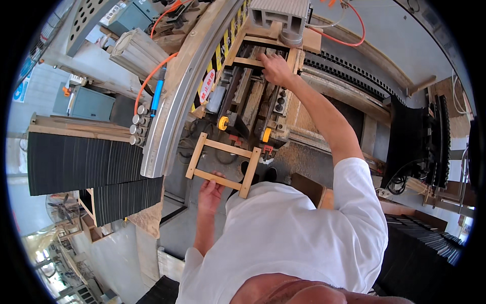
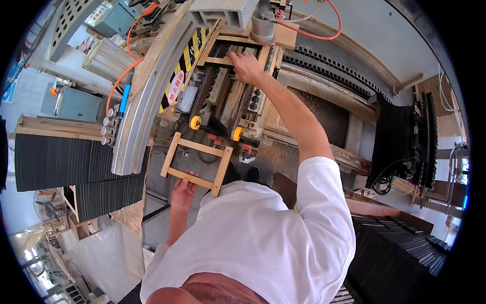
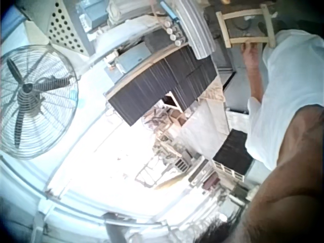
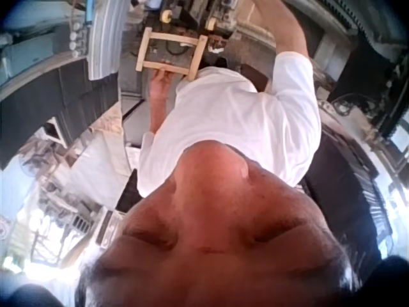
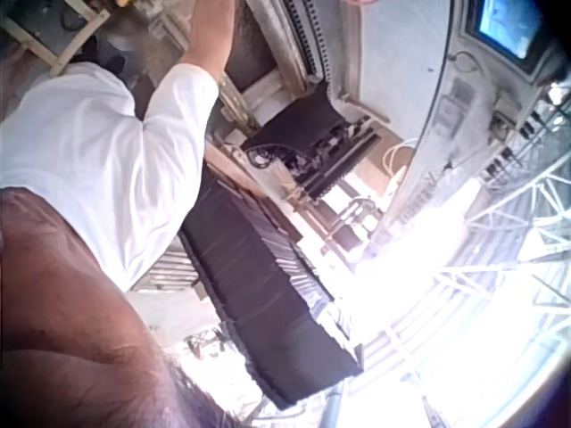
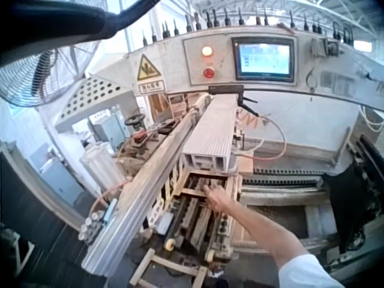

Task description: The person repeatedly picks up small wooden frames from a conveyor belt, places them into a jig on a machine, and then removes them to place them back on the belt. This cycle is performed continuously for multiple frames.

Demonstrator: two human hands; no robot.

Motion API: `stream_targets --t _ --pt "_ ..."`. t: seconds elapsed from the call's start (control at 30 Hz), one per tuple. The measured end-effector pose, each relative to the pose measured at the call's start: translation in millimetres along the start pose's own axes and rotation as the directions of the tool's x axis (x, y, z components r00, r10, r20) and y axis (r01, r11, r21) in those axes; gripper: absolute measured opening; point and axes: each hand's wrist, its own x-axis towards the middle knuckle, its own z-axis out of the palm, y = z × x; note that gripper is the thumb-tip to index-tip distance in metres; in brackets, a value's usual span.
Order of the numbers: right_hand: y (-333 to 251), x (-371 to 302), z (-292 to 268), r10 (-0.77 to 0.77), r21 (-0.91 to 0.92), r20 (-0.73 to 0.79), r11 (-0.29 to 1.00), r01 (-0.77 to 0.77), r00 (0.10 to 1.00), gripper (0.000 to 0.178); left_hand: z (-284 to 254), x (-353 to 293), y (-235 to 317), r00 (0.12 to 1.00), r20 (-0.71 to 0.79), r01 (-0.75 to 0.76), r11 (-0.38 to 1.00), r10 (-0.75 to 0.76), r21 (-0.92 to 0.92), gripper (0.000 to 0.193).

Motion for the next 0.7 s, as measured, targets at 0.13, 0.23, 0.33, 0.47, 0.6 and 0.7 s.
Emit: stream_targets --t 0.13,0.23,0.33,0.47,0.6,0.7 --pt "-8 4 -10 0.015 -0.131 0.111 0.991 0.0 0.994 0.053 -6 6 3 0.998 -0.049 -0.029 1.0 0.029 -0.005 0.032" --pt "8 3 -1 -0.053 -0.092 -0.044 0.995 0.049 0.998 0.05 -9 2 10 0.997 -0.052 -0.062 0.998 0.063 0.015 0.032" --pt "7 5 3 -0.026 -0.092 -0.045 0.996 0.021 0.999 0.053 -15 -10 18 0.991 -0.058 -0.122 0.992 0.124 0.035 0.034" --pt "-1 4 -1 -0.015 -0.126 -0.05 0.992 0.009 0.999 0.051 -18 -38 32 0.964 -0.122 -0.219 0.966 0.236 0.141 0.038" --pt "-6 4 -12 0.081 -0.135 0.027 0.988 -0.077 0.996 0.053 -12 -77 64 0.911 -0.195 -0.295 0.904 0.364 0.31 0.037" --pt "-1 0 -7 0.004 -0.141 -0.044 0.99 -0.01 0.999 0.057 -22 -117 107 0.872 -0.146 -0.392 0.845 0.467 0.365 0.035"
